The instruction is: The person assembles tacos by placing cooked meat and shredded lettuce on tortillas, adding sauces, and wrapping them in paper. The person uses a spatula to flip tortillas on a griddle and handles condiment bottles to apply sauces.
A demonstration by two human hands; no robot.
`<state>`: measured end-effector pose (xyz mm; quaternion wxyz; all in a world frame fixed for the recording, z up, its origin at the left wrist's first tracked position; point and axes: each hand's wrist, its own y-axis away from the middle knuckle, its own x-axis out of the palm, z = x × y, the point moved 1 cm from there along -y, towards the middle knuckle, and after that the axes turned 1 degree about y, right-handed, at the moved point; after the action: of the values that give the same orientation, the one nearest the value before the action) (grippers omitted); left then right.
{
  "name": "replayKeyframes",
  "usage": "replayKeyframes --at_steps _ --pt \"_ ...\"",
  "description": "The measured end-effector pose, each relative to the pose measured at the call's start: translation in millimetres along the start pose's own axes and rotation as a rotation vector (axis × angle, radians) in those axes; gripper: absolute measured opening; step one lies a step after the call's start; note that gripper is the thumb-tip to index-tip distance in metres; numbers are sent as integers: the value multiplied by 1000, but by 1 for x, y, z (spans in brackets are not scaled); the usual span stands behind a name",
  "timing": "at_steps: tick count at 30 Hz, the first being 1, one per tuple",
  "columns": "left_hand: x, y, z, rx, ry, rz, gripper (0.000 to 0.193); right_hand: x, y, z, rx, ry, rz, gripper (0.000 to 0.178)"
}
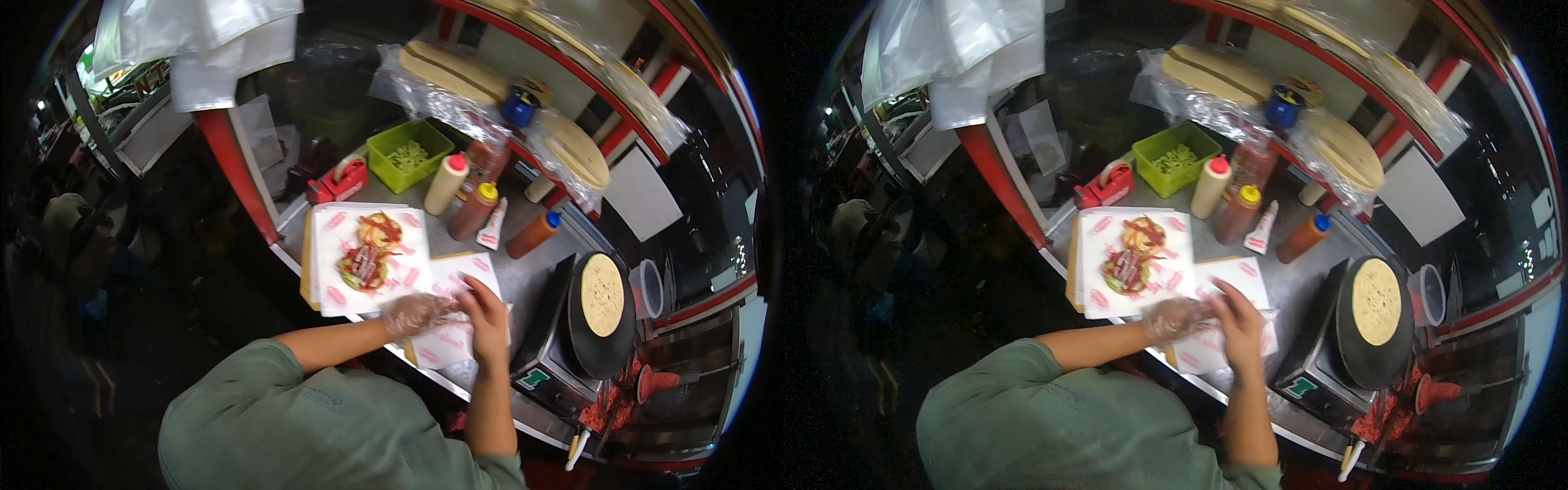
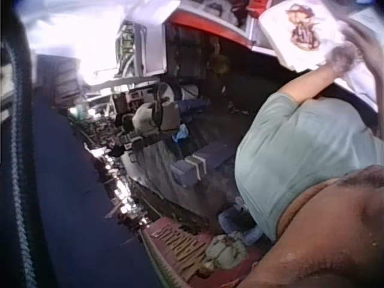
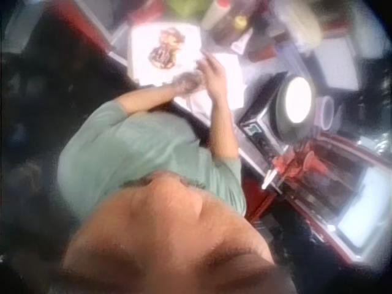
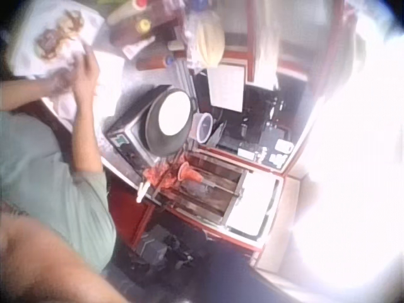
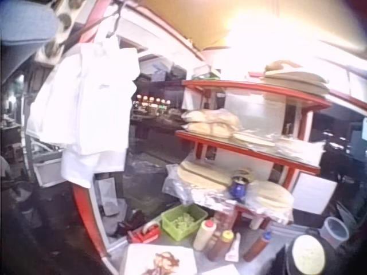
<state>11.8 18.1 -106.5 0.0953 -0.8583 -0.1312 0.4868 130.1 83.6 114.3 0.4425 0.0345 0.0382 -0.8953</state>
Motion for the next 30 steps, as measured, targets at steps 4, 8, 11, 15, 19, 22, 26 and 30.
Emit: replayKeyframes --at_steps 4,8,11,15,19,22,26,30 --pt "56 14 28 11 254 50 49 188 -142 -34 161 -239 345 54" --pt "55 38 25 -24 255 193 47 304 -236 -88 647 -421 3 29" --pt "51 76 38 -98 201 286 46 357 -234 -117 417 -626 -310 18" --pt "35 91 41 -102 206 292 45 365 -205 -146 9 108 -313 24" --pt "10 61 24 35 297 157 44 330 -209 -176 57 414 -68 16" --pt "-3 28 22 8 545 -3 43 310 -151 -113 -333 285 137 12" --pt "1 4 9 -8 818 -247 38 160 -86 -57 -166 304 -173 13" --pt "-58 -2 -23 6 291 -163 40 0 -27 -98 164 736 -494 43"
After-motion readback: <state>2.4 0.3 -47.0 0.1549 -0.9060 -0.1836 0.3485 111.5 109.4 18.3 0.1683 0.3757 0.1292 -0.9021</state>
